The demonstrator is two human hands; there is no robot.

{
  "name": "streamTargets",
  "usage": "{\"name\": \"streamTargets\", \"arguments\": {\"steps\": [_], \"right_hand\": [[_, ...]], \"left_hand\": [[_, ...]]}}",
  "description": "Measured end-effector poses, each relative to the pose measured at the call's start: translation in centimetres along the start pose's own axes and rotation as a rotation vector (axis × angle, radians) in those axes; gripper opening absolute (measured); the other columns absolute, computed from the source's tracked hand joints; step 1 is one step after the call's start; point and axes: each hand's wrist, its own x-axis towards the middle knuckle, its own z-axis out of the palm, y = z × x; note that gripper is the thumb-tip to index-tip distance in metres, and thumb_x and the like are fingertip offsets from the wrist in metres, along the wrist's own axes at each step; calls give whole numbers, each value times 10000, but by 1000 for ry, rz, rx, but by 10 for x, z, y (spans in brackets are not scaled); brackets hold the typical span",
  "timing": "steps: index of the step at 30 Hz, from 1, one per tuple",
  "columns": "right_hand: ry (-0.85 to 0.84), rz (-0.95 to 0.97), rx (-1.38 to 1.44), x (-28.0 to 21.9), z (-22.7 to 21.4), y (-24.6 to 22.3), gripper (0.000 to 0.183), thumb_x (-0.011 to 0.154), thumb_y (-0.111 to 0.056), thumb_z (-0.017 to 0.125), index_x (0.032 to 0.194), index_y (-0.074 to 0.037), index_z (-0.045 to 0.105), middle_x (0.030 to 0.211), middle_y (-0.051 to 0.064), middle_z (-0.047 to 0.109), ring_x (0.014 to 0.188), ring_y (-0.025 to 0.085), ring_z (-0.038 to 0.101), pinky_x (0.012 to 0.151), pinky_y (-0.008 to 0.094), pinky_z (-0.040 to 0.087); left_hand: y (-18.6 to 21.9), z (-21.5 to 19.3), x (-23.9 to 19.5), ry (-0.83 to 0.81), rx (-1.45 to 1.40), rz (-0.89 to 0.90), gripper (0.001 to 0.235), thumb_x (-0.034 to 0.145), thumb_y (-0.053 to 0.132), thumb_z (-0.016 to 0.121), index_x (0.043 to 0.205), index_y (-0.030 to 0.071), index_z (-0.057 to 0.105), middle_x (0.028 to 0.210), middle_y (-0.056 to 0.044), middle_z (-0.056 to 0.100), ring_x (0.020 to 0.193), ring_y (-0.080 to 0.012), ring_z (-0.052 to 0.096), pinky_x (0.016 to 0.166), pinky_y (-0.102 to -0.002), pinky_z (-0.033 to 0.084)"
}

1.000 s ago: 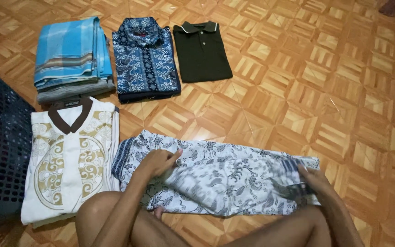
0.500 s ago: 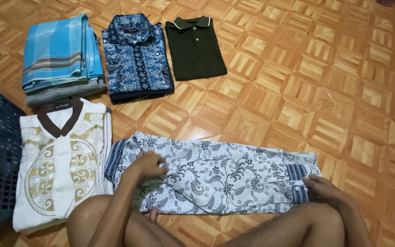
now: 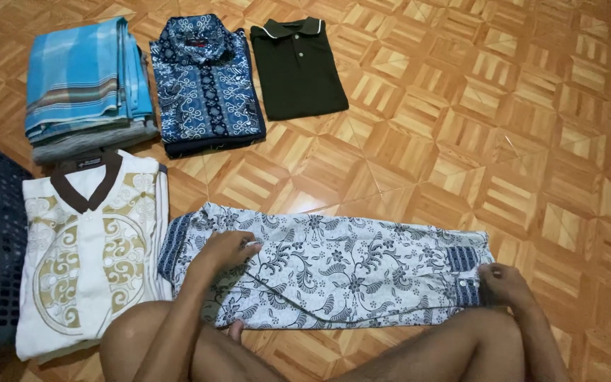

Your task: The person folds a shirt by hand and places it in a stack with other folded clothes.

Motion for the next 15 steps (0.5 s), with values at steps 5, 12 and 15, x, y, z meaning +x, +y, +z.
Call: {"name": "streamTargets", "arguments": {"steps": [5, 12, 15], "right_hand": [[194, -294, -268, -87, -21, -120, 348, 1089, -268, 464, 1269, -1, 595, 1112, 206, 719, 953, 338, 708, 806, 512, 557], [168, -569, -574, -43, 10, -89, 438, 1054, -468, 440, 1246, -141, 659, 1231, 156, 726, 1197, 357, 689, 1024, 526, 556], [413, -748, -737, -2, 48, -60, 444, 1016, -508, 494, 1153, -118, 656, 1179, 184, 706, 1190, 370, 685, 993, 516, 567]], "left_hand": [[-11, 14, 16, 10, 64, 11, 525, 991, 542, 510, 1337, 158, 603, 1322, -80, 685, 1226, -282, 646, 1206, -573, 264], [-30, 29, 23, 233, -68, 161, 440, 887, 449, 624, 1057, 69, 768, 1011, -241, 762, 995, -468, 703, 928, -532, 407], [-26, 26, 21, 205, -76, 139, 429, 882, 425, 632, 1061, 60, 769, 1044, -243, 762, 1021, -471, 697, 949, -531, 400]]}}
